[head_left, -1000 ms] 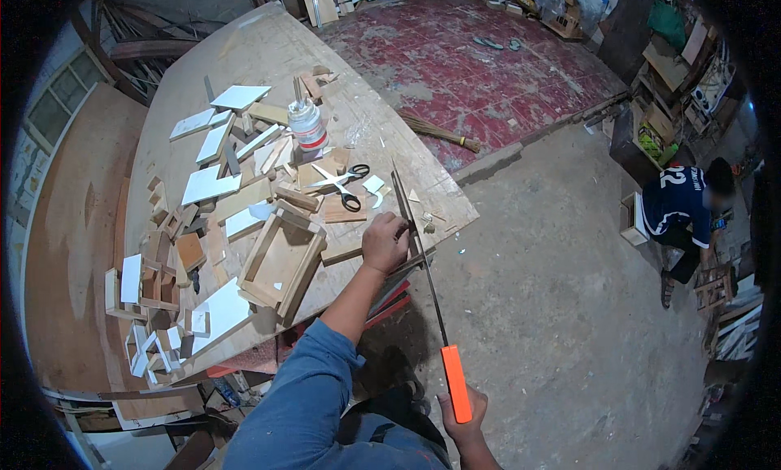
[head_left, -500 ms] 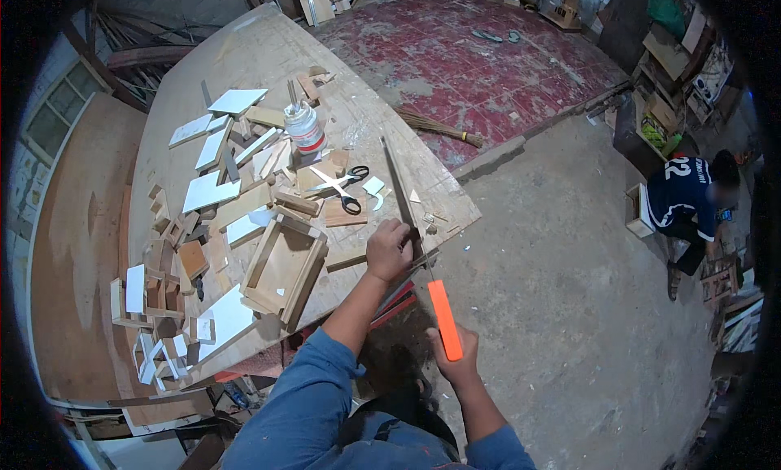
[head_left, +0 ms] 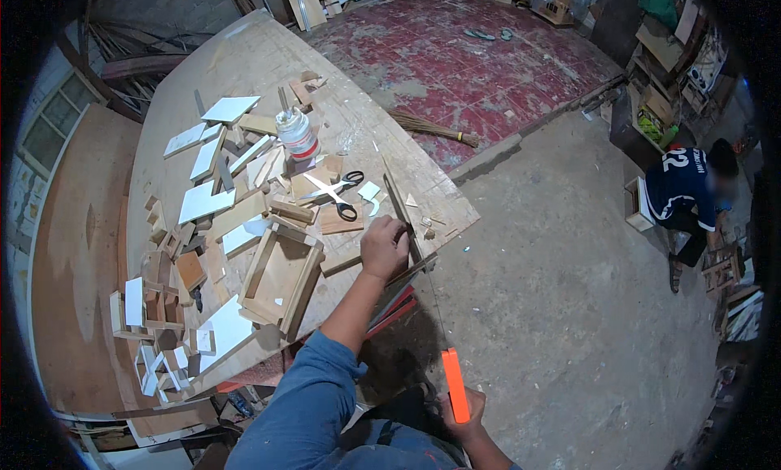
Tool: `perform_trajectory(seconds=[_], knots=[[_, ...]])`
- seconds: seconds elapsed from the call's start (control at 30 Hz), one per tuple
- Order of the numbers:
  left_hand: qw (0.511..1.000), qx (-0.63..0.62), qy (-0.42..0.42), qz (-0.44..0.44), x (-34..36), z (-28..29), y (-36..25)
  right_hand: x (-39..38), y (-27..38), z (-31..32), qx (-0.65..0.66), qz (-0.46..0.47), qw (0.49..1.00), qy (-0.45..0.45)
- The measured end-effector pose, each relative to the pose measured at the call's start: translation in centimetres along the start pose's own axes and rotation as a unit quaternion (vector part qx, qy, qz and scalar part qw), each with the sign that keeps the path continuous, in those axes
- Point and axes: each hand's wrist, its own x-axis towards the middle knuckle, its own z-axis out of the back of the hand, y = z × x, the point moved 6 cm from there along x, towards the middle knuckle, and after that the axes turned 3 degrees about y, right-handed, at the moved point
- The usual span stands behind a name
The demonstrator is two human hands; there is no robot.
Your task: The person saws a piece of wood using a hand saw, fits it onto a miniature wooden box structure, and trims wooden pieces using the hand saw and scissors.
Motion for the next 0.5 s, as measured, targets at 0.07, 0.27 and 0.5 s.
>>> perform_trajectory(seconds=[0.07,0.27,0.5], knots=[[1.000,0.019,0.006,0.002,0.0,0.3,0.1,1.1,0.1,1.4,-0.015,-0.005,0.999,0.028],[0.998,0.036,0.034,-0.024,-0.5,0.0,-0.2,0.2,-0.7,2.1,-0.014,0.038,0.998,0.056],[0.998,-0.029,0.047,-0.011,-0.7,-0.5,-0.7,1.1,0.7,1.0,-0.006,0.013,0.999,-0.029]])
